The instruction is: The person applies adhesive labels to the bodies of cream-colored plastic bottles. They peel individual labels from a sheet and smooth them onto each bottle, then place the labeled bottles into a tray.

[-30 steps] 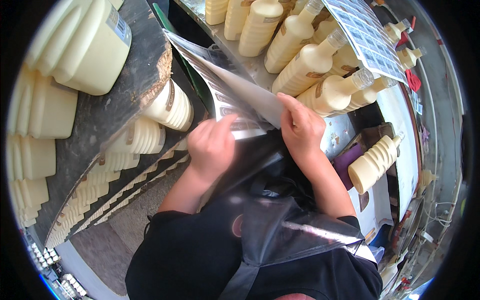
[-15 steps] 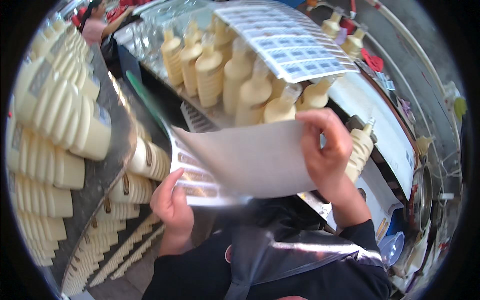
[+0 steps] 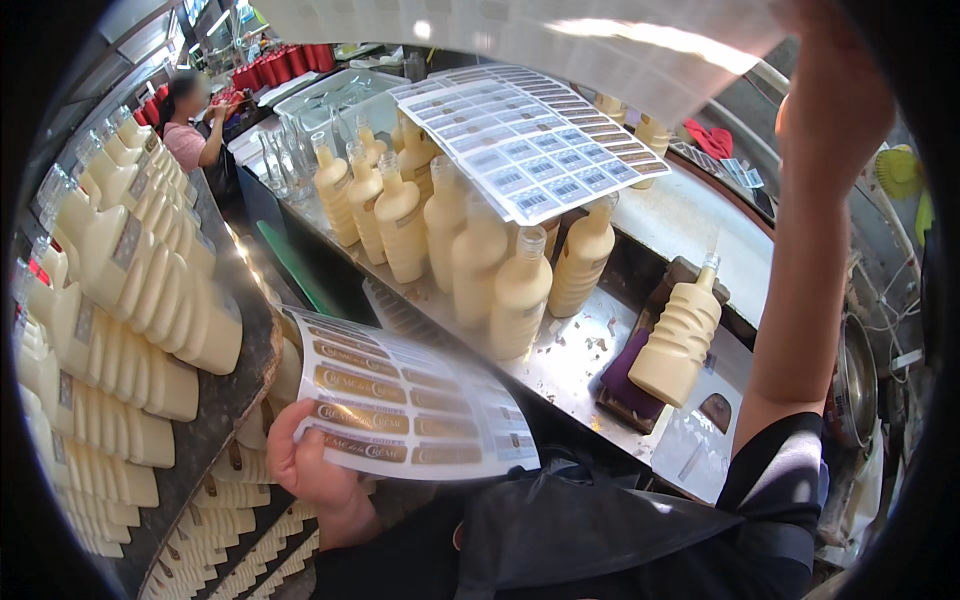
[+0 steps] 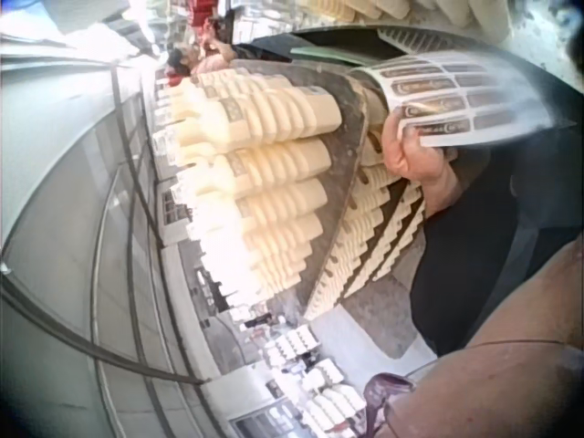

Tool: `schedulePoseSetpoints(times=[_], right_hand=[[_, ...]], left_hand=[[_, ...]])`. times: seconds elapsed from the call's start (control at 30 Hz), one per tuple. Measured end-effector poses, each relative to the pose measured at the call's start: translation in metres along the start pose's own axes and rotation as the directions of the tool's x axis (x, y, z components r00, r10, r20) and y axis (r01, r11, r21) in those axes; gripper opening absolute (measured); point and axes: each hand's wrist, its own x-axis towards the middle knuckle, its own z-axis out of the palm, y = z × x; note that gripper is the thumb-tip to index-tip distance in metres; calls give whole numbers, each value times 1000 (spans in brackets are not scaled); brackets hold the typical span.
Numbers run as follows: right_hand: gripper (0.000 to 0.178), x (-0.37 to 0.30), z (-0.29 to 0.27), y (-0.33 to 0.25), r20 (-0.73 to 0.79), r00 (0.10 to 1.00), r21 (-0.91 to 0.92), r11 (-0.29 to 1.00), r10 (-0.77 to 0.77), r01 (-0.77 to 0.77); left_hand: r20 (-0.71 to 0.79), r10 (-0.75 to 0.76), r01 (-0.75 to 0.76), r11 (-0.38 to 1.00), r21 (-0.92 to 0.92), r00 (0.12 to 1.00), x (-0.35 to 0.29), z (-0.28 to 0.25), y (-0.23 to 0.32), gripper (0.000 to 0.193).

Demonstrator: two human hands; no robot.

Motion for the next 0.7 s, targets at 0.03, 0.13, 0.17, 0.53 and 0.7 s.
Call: schedulePoseSetpoints(times=[0.03,0.13,0.17,0.53,0.7], right_hand=[[15,-8,-3,-2,48,999,-152,988,-16,23],[20,-67,-34,-18,572,815,-94,994,96,-52],[19,-85,-39,-19,704,707,1,996,61,-86],[13,-157,-86,4,804,558,-241,970,207,-12],[17,-158,-88,17,782,613,-205,976,115,79]], left_hand=[[-3,9,-8,999,50,1000,1,-2,2,40],[29,48,-48,999,3,998,1,-7,4,40],[22,45,-45,999,11,999,1,-8,5,39],[-35,58,-57,998,17,998,10,7,15,38],[-63,78,-79,997,-12,995,15,12,17,38]])
